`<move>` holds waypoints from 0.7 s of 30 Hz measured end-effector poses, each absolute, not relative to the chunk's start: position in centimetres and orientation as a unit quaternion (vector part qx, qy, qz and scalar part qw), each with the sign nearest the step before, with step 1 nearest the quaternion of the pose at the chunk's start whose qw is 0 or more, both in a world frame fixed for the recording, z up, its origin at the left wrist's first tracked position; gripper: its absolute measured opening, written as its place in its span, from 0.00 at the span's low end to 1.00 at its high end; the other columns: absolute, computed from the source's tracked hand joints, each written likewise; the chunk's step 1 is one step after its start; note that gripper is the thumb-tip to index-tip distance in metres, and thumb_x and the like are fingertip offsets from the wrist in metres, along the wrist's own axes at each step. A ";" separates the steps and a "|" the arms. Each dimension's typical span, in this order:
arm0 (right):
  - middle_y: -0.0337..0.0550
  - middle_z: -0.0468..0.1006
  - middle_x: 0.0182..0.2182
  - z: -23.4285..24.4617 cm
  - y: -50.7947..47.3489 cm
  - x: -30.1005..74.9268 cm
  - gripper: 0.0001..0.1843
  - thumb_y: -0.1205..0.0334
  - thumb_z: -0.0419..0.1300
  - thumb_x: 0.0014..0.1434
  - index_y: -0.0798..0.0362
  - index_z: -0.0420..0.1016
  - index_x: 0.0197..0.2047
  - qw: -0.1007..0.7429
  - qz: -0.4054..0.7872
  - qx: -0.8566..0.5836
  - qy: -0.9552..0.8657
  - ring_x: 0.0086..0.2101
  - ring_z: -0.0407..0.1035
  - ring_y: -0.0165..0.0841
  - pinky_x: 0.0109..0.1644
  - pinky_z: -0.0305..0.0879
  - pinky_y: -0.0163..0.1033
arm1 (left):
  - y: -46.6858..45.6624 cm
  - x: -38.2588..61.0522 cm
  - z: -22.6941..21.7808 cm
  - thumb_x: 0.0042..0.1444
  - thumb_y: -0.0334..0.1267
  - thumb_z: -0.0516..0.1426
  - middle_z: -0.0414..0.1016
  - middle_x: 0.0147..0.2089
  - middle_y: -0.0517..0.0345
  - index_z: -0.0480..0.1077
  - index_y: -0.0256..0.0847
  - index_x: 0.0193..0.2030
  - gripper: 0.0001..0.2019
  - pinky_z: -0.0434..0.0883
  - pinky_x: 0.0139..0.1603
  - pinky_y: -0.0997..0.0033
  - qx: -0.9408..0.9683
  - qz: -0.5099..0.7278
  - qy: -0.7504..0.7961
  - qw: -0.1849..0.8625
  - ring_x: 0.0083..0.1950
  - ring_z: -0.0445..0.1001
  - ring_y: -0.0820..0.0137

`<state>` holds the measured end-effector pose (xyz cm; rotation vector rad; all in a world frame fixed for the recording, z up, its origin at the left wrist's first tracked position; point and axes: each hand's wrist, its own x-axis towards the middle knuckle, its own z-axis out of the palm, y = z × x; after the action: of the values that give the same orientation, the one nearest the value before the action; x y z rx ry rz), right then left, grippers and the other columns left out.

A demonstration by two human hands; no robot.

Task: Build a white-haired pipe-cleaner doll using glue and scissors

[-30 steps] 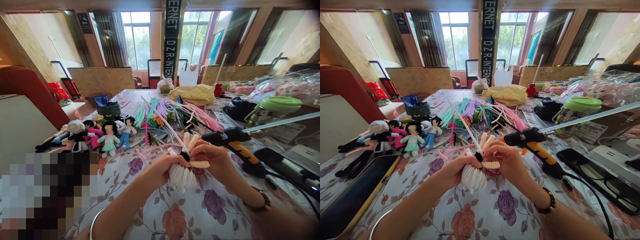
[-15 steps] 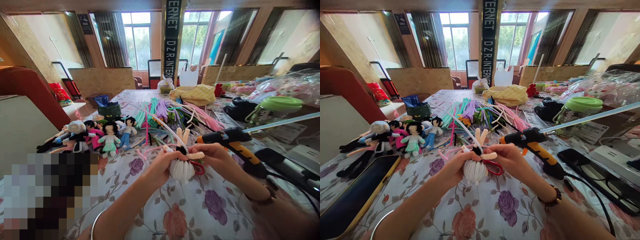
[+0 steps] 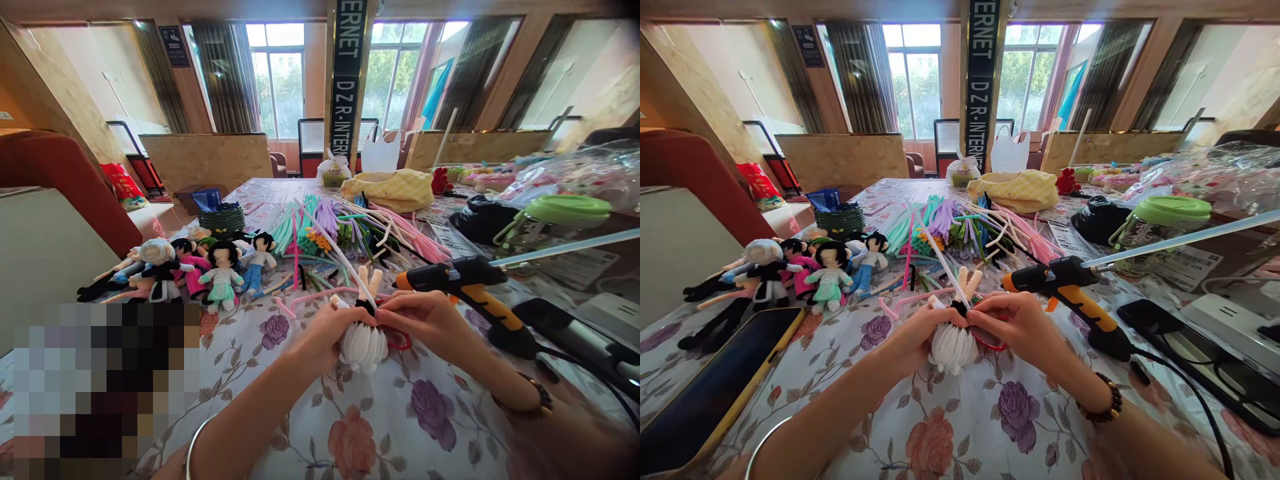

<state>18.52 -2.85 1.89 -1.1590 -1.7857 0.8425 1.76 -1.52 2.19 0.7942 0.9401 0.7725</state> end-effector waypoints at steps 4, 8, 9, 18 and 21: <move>0.43 0.80 0.30 1.4 -2.9 18.5 0.09 0.56 0.61 0.55 0.50 0.80 0.30 0.405 0.291 -0.453 -0.739 0.32 0.74 0.34 0.34 0.70 0.36 | -1.5 1.8 2.1 0.37 0.25 0.58 0.68 0.19 0.60 0.69 0.36 0.17 0.05 0.59 0.20 0.76 0.372 0.347 0.425 0.749 0.20 0.63 0.76; 0.42 0.80 0.29 1.0 -3.0 18.3 0.07 0.61 0.59 0.57 0.51 0.77 0.30 0.401 0.207 -0.441 -0.776 0.32 0.73 0.34 0.34 0.68 0.37 | -1.4 1.8 1.9 0.38 0.24 0.58 0.69 0.19 0.60 0.70 0.36 0.18 0.04 0.59 0.20 0.77 0.367 0.345 0.425 0.752 0.20 0.64 0.76; 0.42 0.79 0.29 1.0 -3.0 18.2 0.08 0.62 0.58 0.58 0.51 0.77 0.29 0.402 0.188 -0.441 -0.780 0.31 0.73 0.33 0.34 0.67 0.37 | -1.3 1.8 1.9 0.38 0.24 0.57 0.68 0.19 0.60 0.69 0.36 0.18 0.05 0.59 0.20 0.77 0.364 0.345 0.426 0.753 0.20 0.63 0.77; 0.38 0.76 0.27 1.2 -3.5 17.6 0.08 0.60 0.54 0.62 0.51 0.71 0.34 0.390 0.172 -0.462 -0.778 0.27 0.70 0.29 0.32 0.63 0.33 | -0.6 1.4 1.4 0.44 0.28 0.56 0.69 0.21 0.59 0.69 0.36 0.21 0.04 0.64 0.25 0.73 0.311 0.296 0.440 0.788 0.22 0.67 0.74; 0.38 0.74 0.26 1.4 -3.7 17.5 0.09 0.57 0.53 0.63 0.52 0.70 0.35 0.387 0.204 -0.466 -0.769 0.27 0.69 0.28 0.30 0.62 0.32 | -0.3 1.2 1.0 0.44 0.29 0.56 0.68 0.21 0.59 0.68 0.36 0.20 0.04 0.64 0.25 0.74 0.335 0.294 0.408 0.797 0.22 0.67 0.75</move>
<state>17.55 -3.72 1.37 -1.1865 -1.9563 0.5180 1.22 -0.26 0.99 0.7184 0.8751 0.6315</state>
